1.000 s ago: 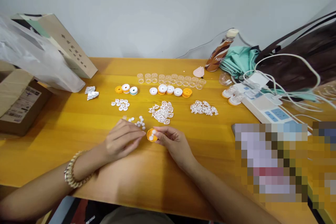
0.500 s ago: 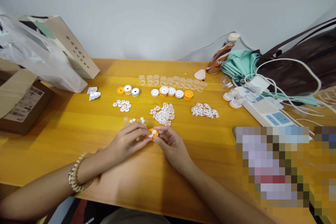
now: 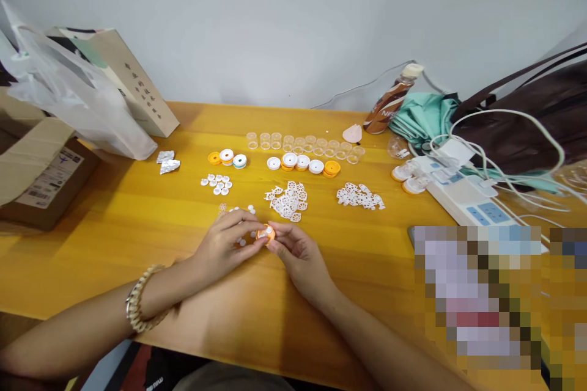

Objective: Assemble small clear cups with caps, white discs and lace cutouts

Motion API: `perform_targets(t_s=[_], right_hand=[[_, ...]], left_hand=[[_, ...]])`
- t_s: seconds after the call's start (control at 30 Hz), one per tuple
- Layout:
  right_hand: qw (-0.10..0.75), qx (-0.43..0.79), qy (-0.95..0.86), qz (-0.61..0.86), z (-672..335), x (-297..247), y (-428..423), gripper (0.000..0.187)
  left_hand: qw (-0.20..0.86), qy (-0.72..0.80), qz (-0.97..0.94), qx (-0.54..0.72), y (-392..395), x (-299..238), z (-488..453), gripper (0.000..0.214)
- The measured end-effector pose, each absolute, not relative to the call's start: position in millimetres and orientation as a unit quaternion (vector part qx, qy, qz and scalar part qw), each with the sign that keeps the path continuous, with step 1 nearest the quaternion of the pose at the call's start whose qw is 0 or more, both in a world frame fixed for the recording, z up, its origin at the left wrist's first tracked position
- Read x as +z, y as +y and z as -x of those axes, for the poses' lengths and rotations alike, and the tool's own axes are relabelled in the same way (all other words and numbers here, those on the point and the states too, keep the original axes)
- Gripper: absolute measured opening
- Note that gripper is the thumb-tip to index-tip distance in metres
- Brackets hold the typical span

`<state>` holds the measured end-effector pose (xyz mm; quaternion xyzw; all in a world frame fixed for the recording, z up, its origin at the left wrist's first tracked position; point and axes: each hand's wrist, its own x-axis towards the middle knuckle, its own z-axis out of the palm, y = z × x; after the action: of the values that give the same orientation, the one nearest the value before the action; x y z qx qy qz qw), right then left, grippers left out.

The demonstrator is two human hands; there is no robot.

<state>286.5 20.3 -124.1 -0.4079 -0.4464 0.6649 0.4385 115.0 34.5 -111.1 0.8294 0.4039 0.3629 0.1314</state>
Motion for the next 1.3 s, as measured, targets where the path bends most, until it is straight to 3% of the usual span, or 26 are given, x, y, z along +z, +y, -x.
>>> perform_targets(t_s=[0.43,0.73,1.3], right_hand=[[0.478,0.613,-0.457,0.433,-278.0,-135.1,15.6,0.017],[0.449,0.637,-0.444,0.441,-280.5,-131.7,15.9,0.021],[0.427,0.676,-0.431,0.419,-282.2,-124.0,16.6,0.021]], left_hand=[[0.092,0.446,-0.834,0.311,32.1,-115.2,-119.7,0.010],[0.031,0.416,-0.844,0.337,32.8,-118.0,-118.7,0.009],[0.069,0.378,-0.838,0.387,31.9,-119.0,-116.3,0.004]])
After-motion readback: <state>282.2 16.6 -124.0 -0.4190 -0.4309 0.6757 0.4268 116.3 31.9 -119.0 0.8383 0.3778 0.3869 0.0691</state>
